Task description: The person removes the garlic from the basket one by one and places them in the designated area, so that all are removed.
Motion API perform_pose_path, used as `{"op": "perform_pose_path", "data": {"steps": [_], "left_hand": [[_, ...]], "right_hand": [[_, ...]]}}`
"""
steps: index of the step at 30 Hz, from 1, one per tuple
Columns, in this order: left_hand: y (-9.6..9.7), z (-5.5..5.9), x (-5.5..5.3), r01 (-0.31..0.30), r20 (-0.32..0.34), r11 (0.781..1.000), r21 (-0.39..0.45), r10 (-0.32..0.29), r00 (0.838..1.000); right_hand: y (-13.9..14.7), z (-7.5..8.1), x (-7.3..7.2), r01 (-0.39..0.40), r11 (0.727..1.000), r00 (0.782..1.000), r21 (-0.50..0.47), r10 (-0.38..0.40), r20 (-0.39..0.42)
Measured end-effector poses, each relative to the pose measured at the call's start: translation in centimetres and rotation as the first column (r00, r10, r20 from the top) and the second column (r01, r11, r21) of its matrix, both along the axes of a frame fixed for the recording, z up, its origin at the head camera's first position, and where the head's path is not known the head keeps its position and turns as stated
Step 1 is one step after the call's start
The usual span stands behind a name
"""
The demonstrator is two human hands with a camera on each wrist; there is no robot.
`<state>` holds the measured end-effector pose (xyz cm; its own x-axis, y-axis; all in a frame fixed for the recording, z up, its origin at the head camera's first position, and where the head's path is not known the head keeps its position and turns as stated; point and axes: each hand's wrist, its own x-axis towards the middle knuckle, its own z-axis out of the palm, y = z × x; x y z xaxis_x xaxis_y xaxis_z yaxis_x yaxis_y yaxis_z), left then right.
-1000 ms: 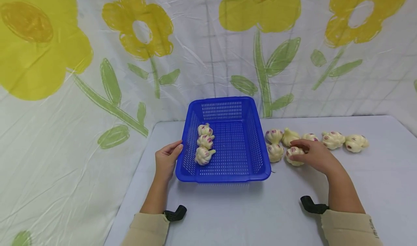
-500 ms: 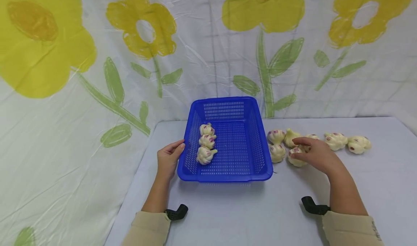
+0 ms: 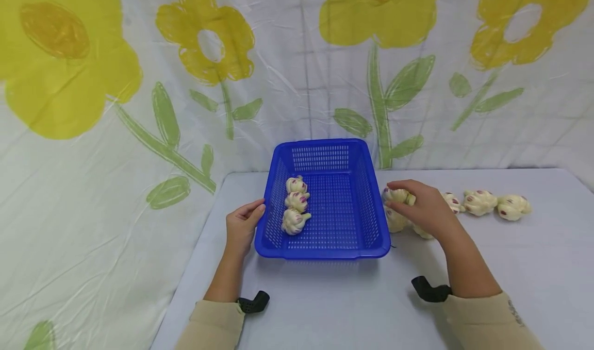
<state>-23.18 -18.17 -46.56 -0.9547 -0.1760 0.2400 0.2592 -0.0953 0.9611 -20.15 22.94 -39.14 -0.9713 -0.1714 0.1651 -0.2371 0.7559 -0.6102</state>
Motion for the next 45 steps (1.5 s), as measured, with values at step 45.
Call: {"op": "perform_pose_path", "data": {"steps": [45], "left_hand": [[0.0, -0.2, 0.0, -0.007, -0.002, 1.000, -0.017, 0.007, 1.000]], "right_hand": [[-18.3, -1.1, -1.0, -0.526, 0.793, 0.849, 0.306, 0.511, 0.136]]}}
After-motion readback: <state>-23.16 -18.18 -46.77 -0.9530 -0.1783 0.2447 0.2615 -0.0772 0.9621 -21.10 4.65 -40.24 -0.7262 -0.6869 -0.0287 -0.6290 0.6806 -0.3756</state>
